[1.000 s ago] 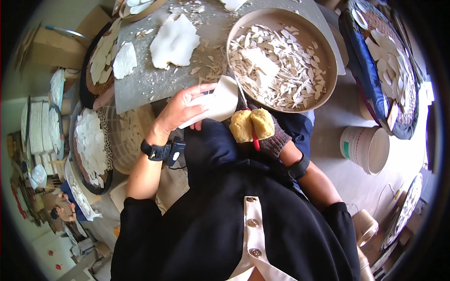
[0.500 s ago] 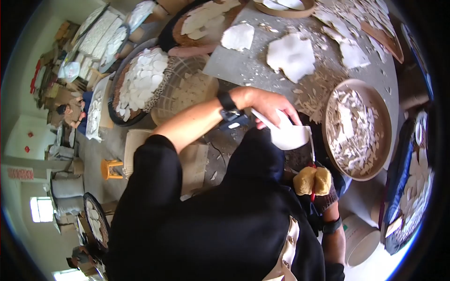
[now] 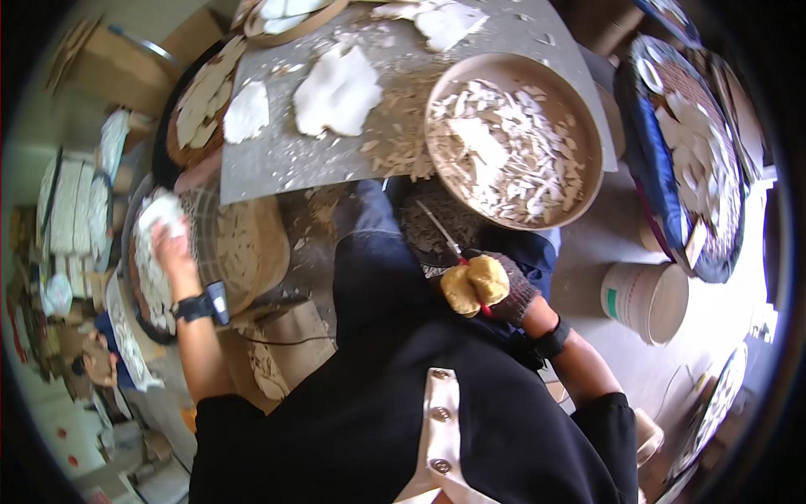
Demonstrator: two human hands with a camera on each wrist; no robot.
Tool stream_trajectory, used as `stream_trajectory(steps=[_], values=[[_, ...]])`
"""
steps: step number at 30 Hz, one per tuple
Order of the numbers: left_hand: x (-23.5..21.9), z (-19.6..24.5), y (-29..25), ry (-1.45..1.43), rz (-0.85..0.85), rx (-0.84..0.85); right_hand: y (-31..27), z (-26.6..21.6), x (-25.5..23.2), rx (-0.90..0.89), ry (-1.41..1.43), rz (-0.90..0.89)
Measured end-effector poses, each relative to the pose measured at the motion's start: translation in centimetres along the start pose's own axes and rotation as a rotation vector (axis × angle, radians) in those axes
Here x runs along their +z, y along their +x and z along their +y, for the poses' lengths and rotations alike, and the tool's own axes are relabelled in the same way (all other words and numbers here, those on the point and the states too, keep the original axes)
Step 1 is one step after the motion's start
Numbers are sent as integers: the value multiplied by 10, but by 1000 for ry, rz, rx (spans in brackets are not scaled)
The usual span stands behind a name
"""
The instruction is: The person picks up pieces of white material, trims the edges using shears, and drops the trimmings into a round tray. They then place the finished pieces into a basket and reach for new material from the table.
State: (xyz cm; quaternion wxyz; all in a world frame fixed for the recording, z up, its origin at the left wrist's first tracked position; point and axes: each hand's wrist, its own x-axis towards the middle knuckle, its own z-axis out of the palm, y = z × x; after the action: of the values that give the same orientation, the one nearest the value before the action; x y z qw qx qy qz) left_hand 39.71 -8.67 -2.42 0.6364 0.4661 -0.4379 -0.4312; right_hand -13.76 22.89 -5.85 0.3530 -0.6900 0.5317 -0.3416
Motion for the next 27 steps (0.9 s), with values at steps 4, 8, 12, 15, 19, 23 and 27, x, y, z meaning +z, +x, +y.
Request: stream_trajectory(steps=[4, 8, 12, 15, 19, 23, 27], values=[[109, 63, -45, 173, 8, 10, 3, -17, -2, 102, 311, 44], [242, 45, -99, 295, -560, -2, 14, -32, -4, 119, 102, -45], [357, 3, -146, 330, -986, 52, 9, -44, -12, 143, 3, -83], [419, -24, -169, 733, -1133, 353, 0, -38, -7, 154, 99, -38], [456, -32, -181, 1148, -1185, 496, -6, -42, -17, 126, 26, -23], [461, -46, -167, 638, -1294, 81, -13, -32, -12, 161, 38, -5], [439, 10, -179, -26, -1100, -410, -14, -35, -18, 175, 76, 25]])
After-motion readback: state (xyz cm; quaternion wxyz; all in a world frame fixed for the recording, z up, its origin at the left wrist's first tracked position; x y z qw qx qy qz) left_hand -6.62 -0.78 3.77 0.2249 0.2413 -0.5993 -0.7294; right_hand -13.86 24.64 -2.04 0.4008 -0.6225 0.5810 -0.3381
